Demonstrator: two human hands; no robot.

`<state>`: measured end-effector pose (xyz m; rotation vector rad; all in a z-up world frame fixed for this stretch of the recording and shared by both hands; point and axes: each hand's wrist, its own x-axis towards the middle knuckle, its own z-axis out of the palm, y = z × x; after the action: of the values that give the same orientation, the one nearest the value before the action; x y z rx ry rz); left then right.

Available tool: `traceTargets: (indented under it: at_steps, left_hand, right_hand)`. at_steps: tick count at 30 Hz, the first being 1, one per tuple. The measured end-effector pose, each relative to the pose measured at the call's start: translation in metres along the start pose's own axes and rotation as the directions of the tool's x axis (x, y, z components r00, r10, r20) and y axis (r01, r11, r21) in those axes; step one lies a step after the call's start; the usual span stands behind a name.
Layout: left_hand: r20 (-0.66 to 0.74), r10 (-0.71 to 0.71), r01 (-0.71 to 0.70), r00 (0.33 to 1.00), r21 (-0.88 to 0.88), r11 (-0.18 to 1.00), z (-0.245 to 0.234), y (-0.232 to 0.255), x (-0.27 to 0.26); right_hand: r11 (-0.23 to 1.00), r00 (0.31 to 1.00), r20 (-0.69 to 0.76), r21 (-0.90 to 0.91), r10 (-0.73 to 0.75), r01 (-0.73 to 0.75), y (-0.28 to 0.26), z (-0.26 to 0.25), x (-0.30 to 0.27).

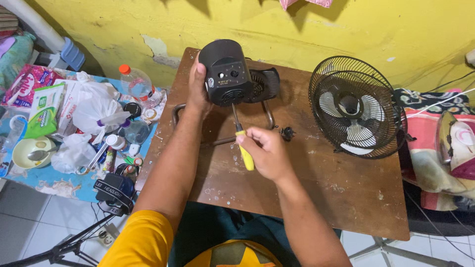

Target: The person uses a screwdriver to remove screws from the rear housing of a small electric fan. They separate the outer casing from the motor assembly and then remove the motor from the metal stand, leaving the components disassembled on the table.

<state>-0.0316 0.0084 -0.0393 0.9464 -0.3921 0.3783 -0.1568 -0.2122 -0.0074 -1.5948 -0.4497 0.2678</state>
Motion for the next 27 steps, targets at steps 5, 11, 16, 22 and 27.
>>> traceTargets:
  at_steps: [5, 11, 16, 22, 27]
  left_hand:
    - [-0.008, 0.031, -0.030, 0.999, 0.051, 0.998, 0.002, 0.000, 0.004]
    - [-0.034, 0.092, -0.084, 0.995, 0.186, 0.979, -0.003, -0.004, 0.008]
    - [-0.103, 0.061, -0.047, 0.993, 0.134, 0.990, 0.002, -0.004, 0.007]
    - [-0.147, 0.074, -0.069, 0.986, 0.039, 0.997, 0.013, 0.000, 0.013]
    - [-0.174, 0.017, -0.026, 0.985, -0.049, 0.998, 0.014, 0.004, 0.024]
  right_hand:
    - [0.978, 0.994, -0.067, 0.194, 0.085, -0.071, 0.003, 0.012, 0.013]
    - [0.867, 0.988, -0.015, 0.483, 0.151, -0.125, -0.002, 0.015, 0.008]
    - [0.711, 0.971, 0.010, 0.679, 0.238, -0.182, -0.003, 0.023, 0.007]
    - [0.596, 0.968, 0.101, 0.772, 0.228, -0.221, -0.002, 0.026, 0.013]
    - [0.690, 0.976, 0.051, 0.700, 0.213, -0.188, -0.011, 0.025, 0.025]
